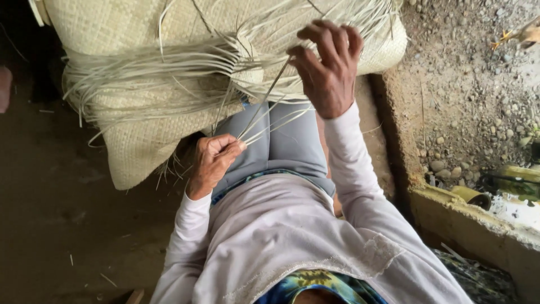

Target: Weaving a mat by interlacing dried plant fibers in a repetitive pattern.

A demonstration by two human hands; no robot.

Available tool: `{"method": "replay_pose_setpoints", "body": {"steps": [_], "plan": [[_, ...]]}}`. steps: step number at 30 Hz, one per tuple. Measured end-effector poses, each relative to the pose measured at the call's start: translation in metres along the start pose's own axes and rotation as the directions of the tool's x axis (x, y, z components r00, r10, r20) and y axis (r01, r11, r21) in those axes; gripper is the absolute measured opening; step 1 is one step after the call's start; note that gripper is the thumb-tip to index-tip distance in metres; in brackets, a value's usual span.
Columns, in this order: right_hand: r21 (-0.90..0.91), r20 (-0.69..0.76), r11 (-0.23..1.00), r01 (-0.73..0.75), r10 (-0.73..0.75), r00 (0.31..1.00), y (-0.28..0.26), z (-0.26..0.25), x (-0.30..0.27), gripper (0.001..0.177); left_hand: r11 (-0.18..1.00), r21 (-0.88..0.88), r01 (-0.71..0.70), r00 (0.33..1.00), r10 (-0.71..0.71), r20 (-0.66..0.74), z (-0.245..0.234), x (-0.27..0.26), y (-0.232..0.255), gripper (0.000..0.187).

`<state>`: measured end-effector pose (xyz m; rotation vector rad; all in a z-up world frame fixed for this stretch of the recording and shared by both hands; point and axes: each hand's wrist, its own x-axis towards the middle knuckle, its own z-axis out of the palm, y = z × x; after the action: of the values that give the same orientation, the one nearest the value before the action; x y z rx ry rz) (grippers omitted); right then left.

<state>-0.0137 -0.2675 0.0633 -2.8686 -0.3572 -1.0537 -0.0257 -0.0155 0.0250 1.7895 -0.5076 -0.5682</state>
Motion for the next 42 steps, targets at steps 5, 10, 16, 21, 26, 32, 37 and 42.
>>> {"method": "replay_pose_setpoints", "body": {"steps": [5,10,16,21,26,32,37,42], "plan": [[0.470,0.008,0.883,0.004,-0.009,1.000,-0.031,-0.001,-0.033,0.014,0.945,-0.239,0.225,0.967,-0.247,-0.063,0.008,-0.002,-0.040,0.028],[0.454,0.113,0.889,-0.056,0.005,0.994,-0.044,0.008,-0.039,0.009,0.950,-0.245,0.195,0.975,-0.215,-0.055,0.009,0.002,-0.025,0.027],[0.530,0.151,0.844,-0.081,-0.001,0.989,-0.056,0.014,-0.039,0.009,0.983,-0.130,0.130,0.990,-0.136,-0.044,0.011,0.002,-0.026,0.028],[0.559,0.125,0.829,-0.011,-0.071,0.990,-0.071,0.013,-0.034,0.015,0.998,0.012,0.063,0.996,-0.062,-0.069,0.016,0.000,-0.042,0.024],[0.588,0.103,0.809,0.015,-0.093,0.990,-0.080,0.016,-0.045,0.017,0.984,0.175,-0.045,0.995,0.060,-0.078,0.020,-0.006,-0.052,0.022],[0.457,0.107,0.889,-0.030,-0.021,0.994,-0.081,0.012,-0.048,0.013,0.999,0.042,0.016,0.997,-0.012,-0.082,0.023,-0.010,-0.030,0.026],[0.166,0.156,0.980,-0.113,0.087,0.984,-0.023,0.059,-0.099,0.016,0.995,-0.072,0.064,0.997,-0.067,-0.034,0.015,-0.020,-0.032,0.023],[-0.326,0.156,0.933,-0.155,0.215,0.964,0.072,0.057,-0.143,0.012,0.973,-0.173,0.151,0.987,-0.157,-0.024,-0.013,-0.039,-0.005,0.024]]}}
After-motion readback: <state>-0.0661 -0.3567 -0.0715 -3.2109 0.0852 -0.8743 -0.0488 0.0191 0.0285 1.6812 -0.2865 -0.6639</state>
